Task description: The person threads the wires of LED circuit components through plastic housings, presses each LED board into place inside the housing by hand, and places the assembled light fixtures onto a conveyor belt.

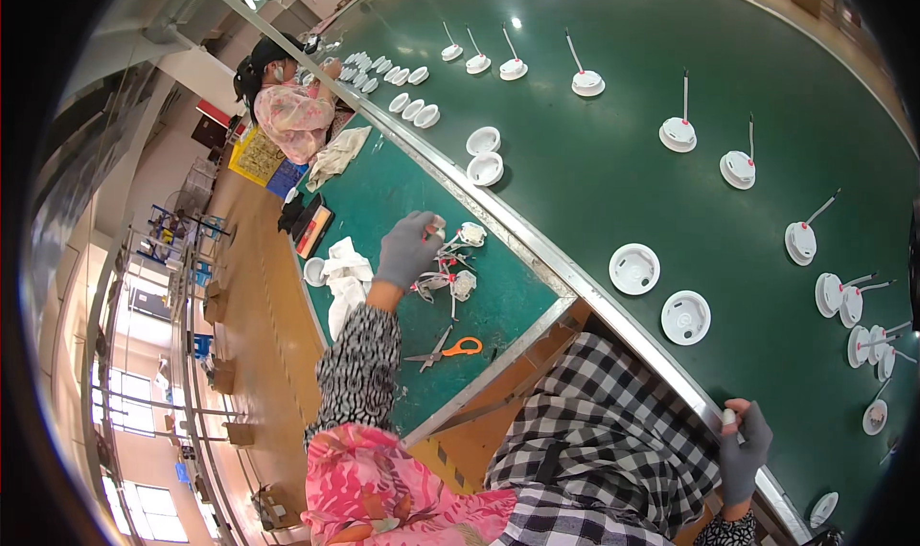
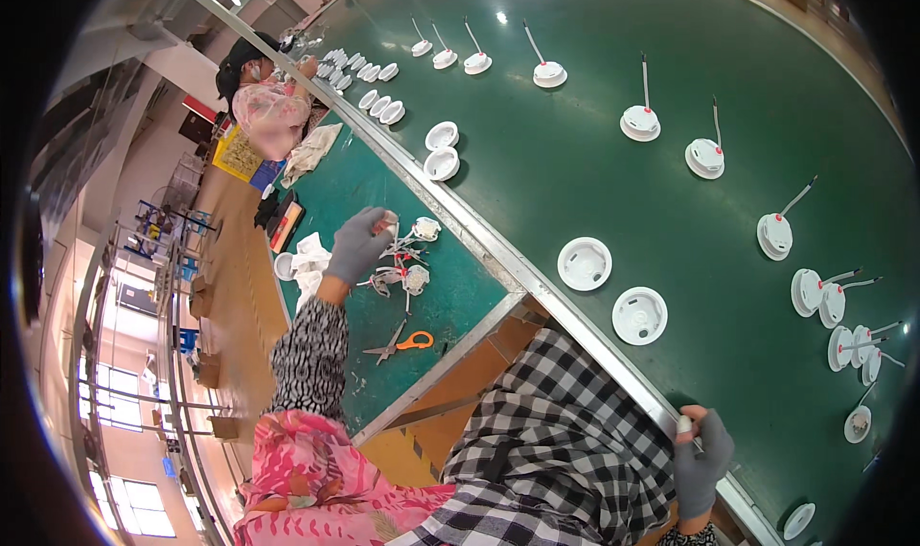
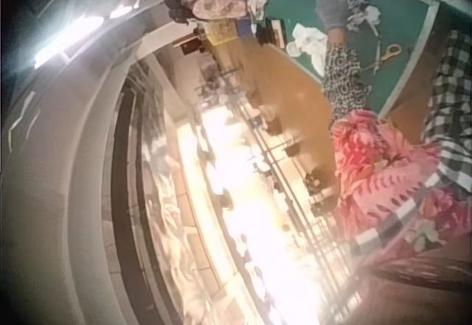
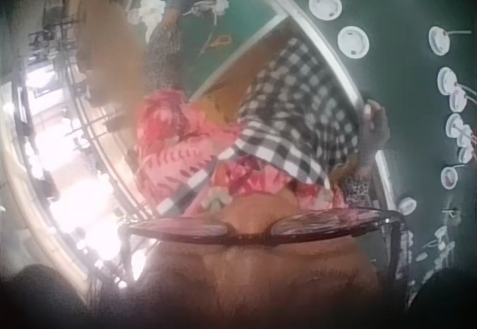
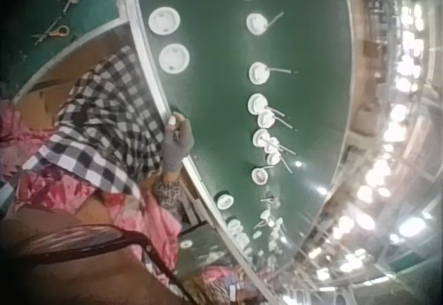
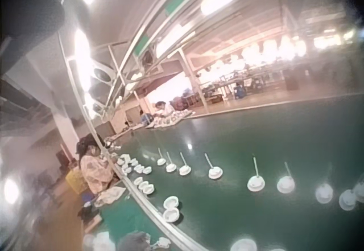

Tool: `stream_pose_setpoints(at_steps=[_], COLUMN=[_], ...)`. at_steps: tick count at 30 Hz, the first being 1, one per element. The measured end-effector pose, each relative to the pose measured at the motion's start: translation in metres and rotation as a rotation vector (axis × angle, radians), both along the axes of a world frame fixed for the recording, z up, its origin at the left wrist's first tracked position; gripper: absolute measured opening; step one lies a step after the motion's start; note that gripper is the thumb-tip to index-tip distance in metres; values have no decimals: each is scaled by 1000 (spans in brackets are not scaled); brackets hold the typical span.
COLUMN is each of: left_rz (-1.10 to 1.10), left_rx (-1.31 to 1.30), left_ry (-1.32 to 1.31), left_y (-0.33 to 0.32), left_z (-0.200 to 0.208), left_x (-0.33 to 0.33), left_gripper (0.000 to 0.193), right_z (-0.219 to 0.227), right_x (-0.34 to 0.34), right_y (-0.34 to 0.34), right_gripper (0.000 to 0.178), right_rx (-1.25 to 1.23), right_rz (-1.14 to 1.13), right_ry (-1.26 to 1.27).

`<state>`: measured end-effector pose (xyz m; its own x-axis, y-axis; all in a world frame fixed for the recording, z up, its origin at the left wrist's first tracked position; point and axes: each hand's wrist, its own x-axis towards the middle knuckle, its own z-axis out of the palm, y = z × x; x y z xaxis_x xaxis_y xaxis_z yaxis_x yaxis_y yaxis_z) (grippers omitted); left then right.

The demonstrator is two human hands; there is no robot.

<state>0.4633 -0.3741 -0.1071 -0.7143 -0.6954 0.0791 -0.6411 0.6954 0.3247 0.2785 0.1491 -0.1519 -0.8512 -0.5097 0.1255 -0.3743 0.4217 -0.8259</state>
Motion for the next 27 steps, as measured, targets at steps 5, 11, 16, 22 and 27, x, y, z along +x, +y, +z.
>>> stream_pose_setpoints(at_steps=[5,11,16,22,27], left_rz=[26,42,33,-132,-336], left_rx=[323,418,573,680,950], left_ry=[-192,-131,509,763,377], left_y=[-45,-35,-59,48,213], left_z=[-31,-20,0,59,33], left_x=[-26,-36,7,-41,-74], left_gripper=[51,49,40,26,30], right_z=[7,5,-2,19,42], right_x=[13,21,25,22,11], right_y=[-23,-30,-18,-62,-114], right_gripper=[14,23,26,33,30], right_rx=[89,52,123,-207,-563], right_rz=[139,186,238,347,405], right_ry=[118,11,-68,-481,-892])
